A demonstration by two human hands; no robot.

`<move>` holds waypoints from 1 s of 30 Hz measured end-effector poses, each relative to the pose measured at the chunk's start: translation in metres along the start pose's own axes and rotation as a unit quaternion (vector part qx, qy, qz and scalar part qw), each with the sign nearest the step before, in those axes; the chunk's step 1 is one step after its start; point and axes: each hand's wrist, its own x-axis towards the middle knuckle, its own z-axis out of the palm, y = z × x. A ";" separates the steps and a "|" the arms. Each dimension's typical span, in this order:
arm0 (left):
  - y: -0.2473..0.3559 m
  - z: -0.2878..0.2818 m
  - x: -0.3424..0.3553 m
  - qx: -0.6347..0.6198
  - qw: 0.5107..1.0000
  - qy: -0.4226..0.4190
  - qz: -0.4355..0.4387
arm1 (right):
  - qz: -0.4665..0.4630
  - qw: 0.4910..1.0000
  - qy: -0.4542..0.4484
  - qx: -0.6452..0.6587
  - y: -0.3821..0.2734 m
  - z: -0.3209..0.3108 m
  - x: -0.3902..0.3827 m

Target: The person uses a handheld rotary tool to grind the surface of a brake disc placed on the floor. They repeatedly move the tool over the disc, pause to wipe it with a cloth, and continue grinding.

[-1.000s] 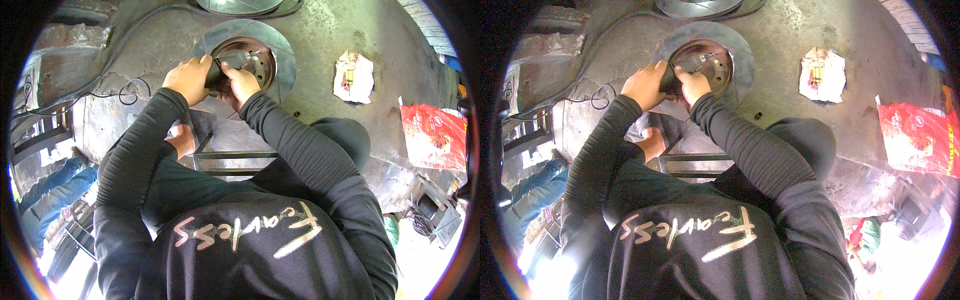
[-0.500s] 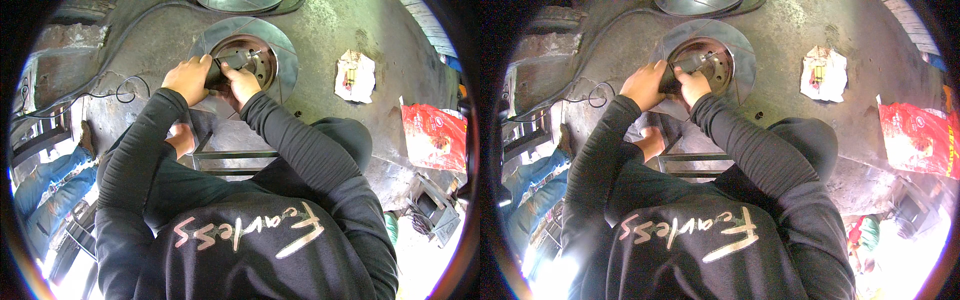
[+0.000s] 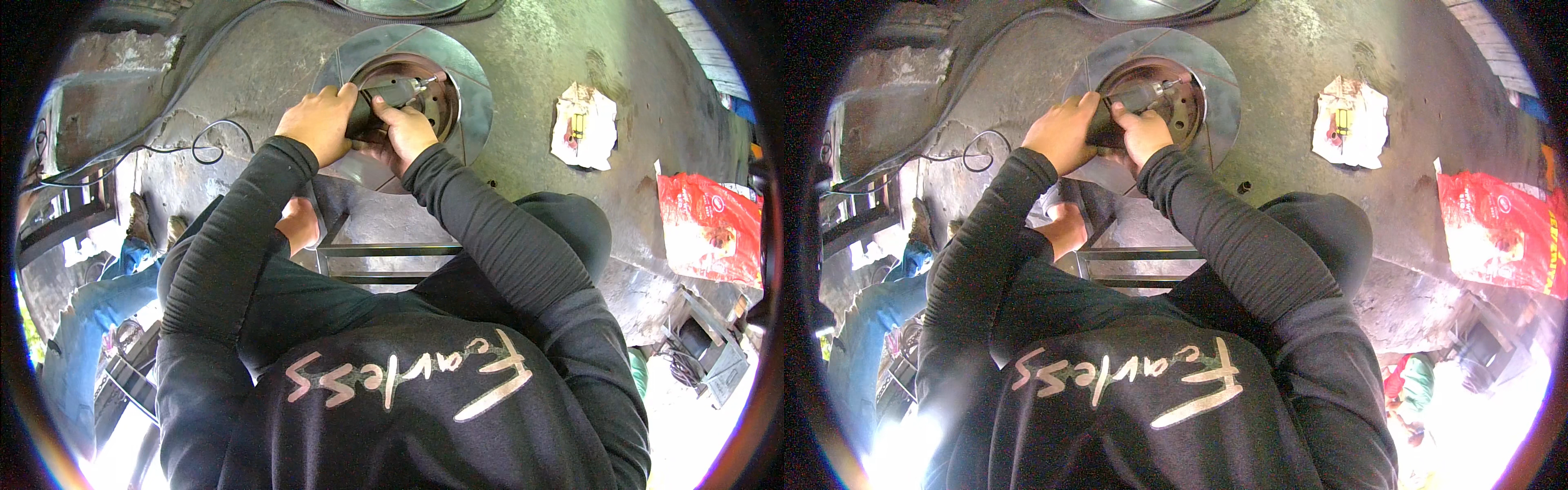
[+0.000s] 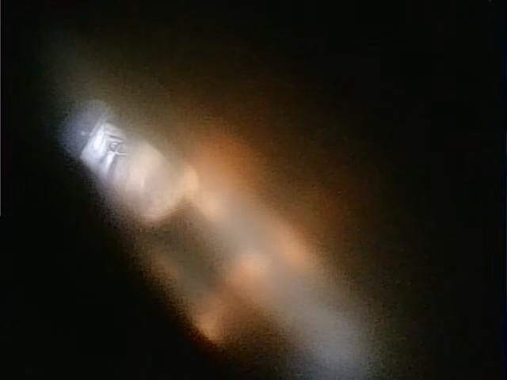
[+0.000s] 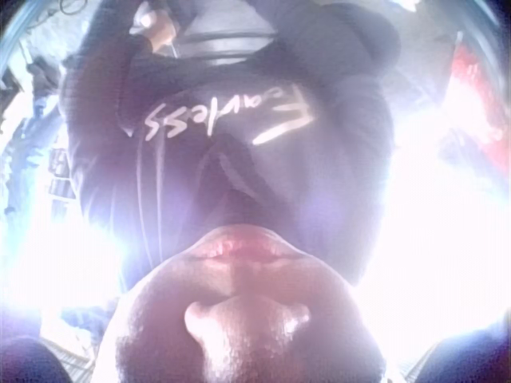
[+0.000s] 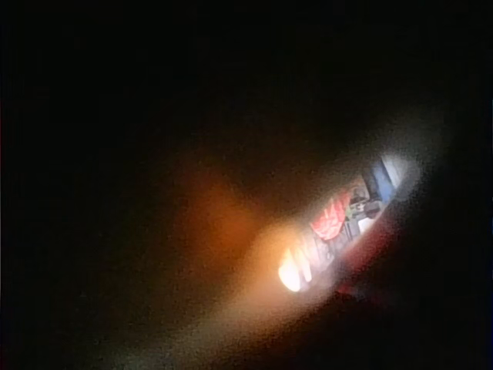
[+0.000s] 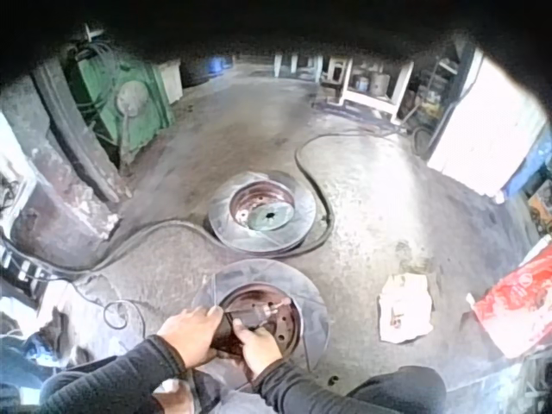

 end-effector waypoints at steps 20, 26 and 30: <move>0.002 -0.003 0.005 -0.005 0.999 -0.036 -0.005 | -0.003 1.000 0.007 0.004 0.000 -0.007 0.006; 0.004 -0.003 0.002 -0.002 0.999 -0.036 0.003 | -0.002 1.000 0.031 0.004 0.002 -0.002 -0.001; 0.006 -0.006 0.004 -0.009 0.999 -0.036 -0.002 | -0.006 1.000 0.022 -0.008 0.002 -0.009 0.003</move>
